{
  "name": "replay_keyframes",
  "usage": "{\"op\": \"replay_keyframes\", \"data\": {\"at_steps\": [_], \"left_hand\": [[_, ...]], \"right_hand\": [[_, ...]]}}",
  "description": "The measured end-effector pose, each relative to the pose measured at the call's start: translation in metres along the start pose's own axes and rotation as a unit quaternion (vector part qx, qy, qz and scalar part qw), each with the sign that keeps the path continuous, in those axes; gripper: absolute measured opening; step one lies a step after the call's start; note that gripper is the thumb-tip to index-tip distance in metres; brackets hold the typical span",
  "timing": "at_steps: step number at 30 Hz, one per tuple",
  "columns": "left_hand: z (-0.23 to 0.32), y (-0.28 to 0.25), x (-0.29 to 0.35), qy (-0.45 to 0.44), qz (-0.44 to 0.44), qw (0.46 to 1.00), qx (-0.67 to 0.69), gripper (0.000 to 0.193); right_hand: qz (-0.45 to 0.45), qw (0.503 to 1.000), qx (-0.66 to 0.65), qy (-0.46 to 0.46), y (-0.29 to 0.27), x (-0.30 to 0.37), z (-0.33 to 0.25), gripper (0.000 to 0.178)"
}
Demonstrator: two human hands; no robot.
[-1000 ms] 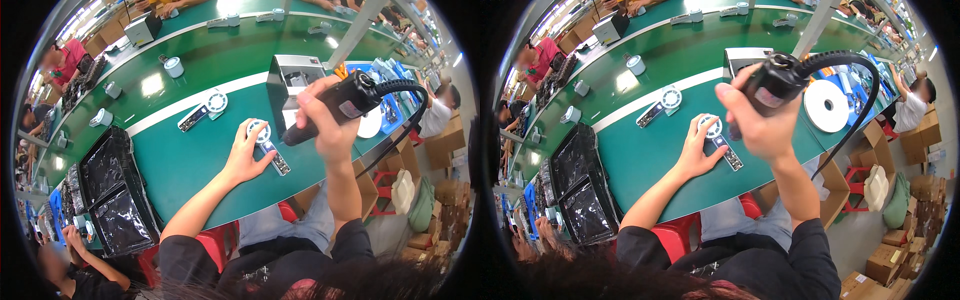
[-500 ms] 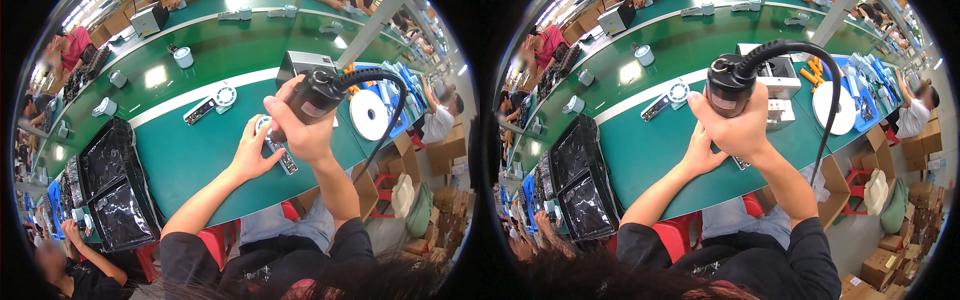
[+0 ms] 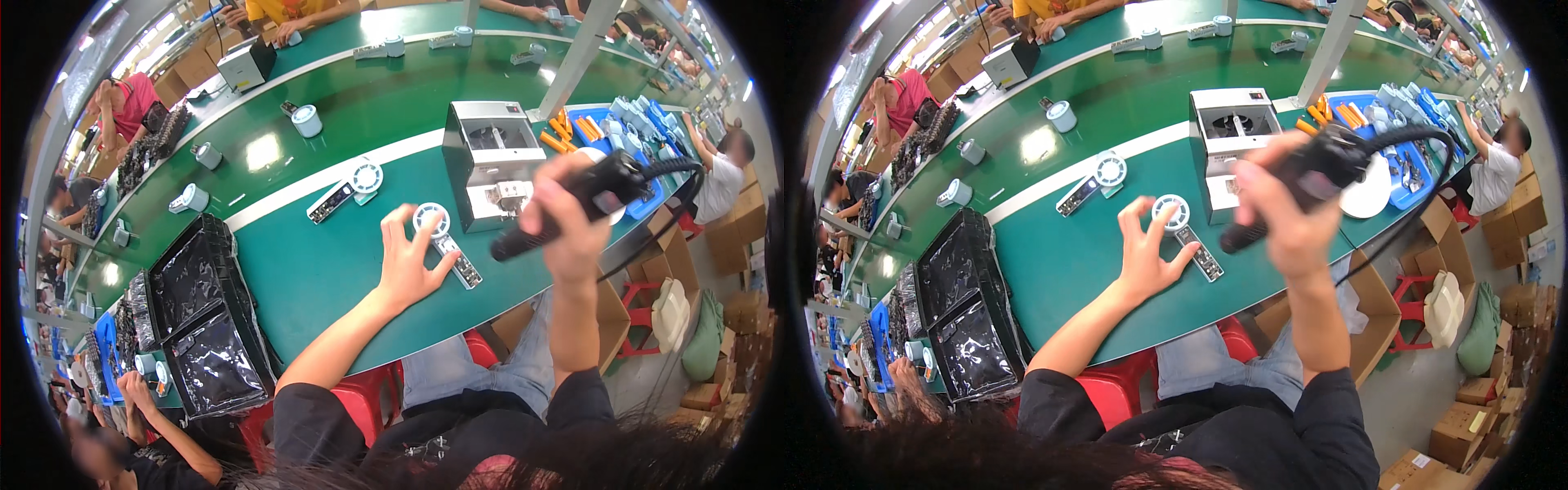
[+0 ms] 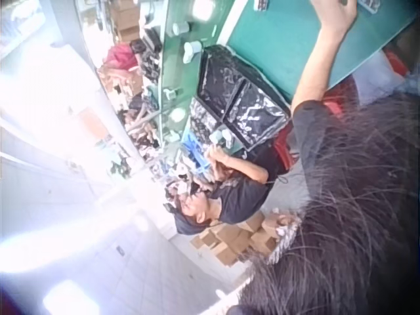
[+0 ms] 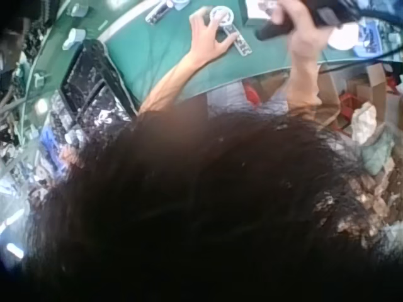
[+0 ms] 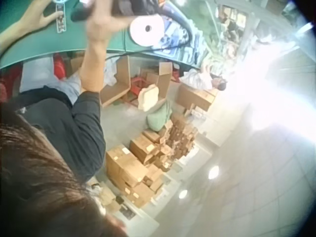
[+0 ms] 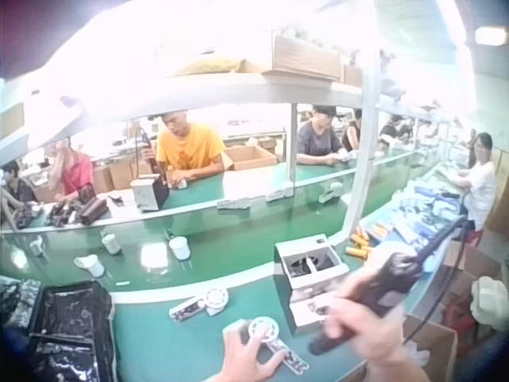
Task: Assemble electronic components using an electric screwdriver at a production station.
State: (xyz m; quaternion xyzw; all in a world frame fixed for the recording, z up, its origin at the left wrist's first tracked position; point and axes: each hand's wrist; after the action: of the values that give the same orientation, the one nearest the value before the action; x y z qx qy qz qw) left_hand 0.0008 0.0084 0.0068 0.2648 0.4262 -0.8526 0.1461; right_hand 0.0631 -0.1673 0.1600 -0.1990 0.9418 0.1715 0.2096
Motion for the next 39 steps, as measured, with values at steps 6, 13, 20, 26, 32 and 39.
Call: {"op": "replay_keyframes", "data": {"at_steps": [6,13,20,26,32,39], "left_hand": [[0.023,-0.002,0.003,-0.02,-0.243,0.969,-0.033,0.04],[0.027,-0.067,-0.067,-0.199,-0.247,0.935,0.156,0.019],[-0.114,-0.05,-0.232,-0.035,-0.205,0.968,-0.141,0.029],[-0.233,0.015,-0.25,-0.095,-0.227,0.946,-0.21,0.027],[-0.252,-0.003,-0.247,0.01,-0.118,0.989,-0.085,0.02],[-0.316,-0.199,-0.149,-0.299,0.112,0.759,-0.568,0.044]], "right_hand": [[-0.012,0.972,-0.058,0.229,-0.087,0.047,0.002,0.015],[0.005,0.947,-0.039,0.319,-0.157,0.075,0.056,0.017],[0.077,0.941,-0.041,0.328,-0.168,0.085,0.074,0.018],[0.067,0.939,-0.005,0.336,-0.158,0.087,0.079,0.018],[0.101,0.935,0.002,0.34,-0.16,0.091,0.076,0.021],[0.071,0.937,-0.008,0.342,-0.152,0.081,0.073,0.018]]}}
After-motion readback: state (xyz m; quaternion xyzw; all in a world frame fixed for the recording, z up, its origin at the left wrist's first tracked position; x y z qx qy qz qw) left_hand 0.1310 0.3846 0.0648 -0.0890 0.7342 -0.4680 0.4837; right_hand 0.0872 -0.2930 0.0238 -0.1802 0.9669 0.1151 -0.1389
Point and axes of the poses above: each hand's wrist, its own x-axis away from the middle knuckle, its own y-axis out of the palm, z = x × y, and after that the axes turned 7 degrees about -z, right-handed
